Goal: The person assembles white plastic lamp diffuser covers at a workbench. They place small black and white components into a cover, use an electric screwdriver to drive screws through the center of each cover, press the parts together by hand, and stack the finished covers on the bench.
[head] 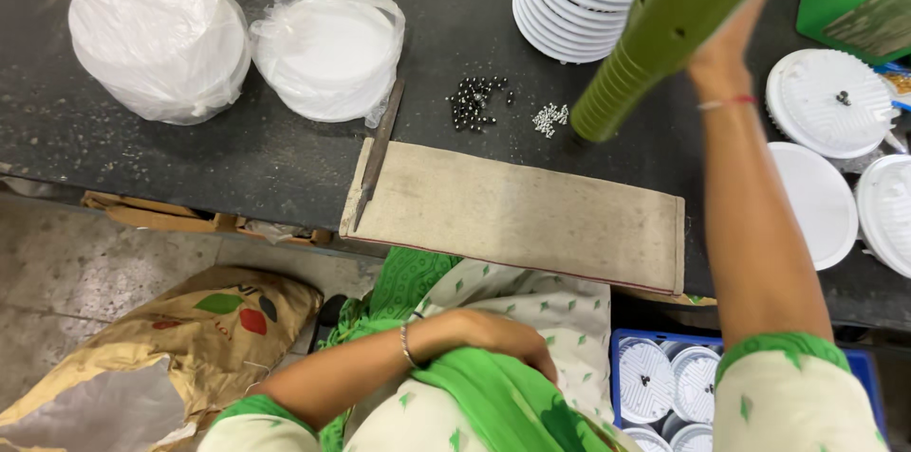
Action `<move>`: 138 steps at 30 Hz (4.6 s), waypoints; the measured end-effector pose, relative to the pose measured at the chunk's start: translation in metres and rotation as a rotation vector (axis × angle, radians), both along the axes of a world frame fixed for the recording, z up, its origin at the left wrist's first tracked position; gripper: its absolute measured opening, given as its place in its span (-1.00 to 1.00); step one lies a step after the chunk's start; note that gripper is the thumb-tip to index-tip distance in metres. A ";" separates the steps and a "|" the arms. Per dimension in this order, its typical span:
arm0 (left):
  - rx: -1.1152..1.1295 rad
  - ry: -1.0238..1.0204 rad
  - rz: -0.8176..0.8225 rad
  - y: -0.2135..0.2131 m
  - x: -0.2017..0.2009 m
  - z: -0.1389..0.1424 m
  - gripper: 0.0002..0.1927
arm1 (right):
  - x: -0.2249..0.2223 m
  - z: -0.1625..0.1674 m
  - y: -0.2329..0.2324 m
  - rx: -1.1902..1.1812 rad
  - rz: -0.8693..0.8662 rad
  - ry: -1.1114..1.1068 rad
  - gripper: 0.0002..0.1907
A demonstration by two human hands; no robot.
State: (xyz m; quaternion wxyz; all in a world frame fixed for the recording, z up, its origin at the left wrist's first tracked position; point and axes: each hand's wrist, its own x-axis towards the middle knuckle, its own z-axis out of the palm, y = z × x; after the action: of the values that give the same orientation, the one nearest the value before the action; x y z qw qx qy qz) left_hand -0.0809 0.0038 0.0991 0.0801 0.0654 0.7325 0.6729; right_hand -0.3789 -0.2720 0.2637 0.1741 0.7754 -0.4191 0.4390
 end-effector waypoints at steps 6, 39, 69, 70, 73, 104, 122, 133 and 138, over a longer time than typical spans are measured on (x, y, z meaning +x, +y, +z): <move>0.018 0.081 0.135 -0.005 0.003 -0.006 -0.63 | -0.027 0.006 0.072 0.368 0.194 -0.749 -0.84; -0.900 -0.121 1.369 -0.056 0.054 0.039 0.29 | 0.079 -0.076 0.265 1.483 0.074 -0.750 -0.80; -0.900 -0.131 1.464 -0.053 0.053 0.027 0.27 | 0.171 -0.053 0.172 0.604 0.444 -1.164 -0.83; -0.900 -0.138 1.460 -0.053 0.053 0.027 0.28 | 0.171 -0.055 0.172 0.612 0.448 -1.181 -0.83; -0.904 -0.158 1.457 -0.053 0.052 0.027 0.28 | 0.170 -0.057 0.173 0.629 0.453 -1.179 -0.78; -0.900 -0.135 1.478 -0.051 0.052 0.020 0.27 | 0.183 -0.056 0.171 0.595 0.484 -1.190 -0.83; -0.852 -0.166 1.472 -0.060 0.050 0.024 0.24 | 0.188 -0.069 0.154 0.645 0.438 -1.166 -0.83; -0.919 -0.127 1.435 -0.052 0.055 0.022 0.21 | 0.178 -0.061 0.157 0.505 0.491 -1.157 -0.61; -0.843 0.061 1.590 -0.074 0.089 0.029 -0.22 | 0.134 -0.030 0.163 0.502 0.306 -0.874 -0.83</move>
State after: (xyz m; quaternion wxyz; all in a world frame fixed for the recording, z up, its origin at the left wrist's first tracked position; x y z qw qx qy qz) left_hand 0.0079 -0.0703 0.1280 -0.4113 -0.4776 0.7494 0.2030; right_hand -0.2446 -0.1086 0.2339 -0.2743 0.5900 -0.4270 0.6280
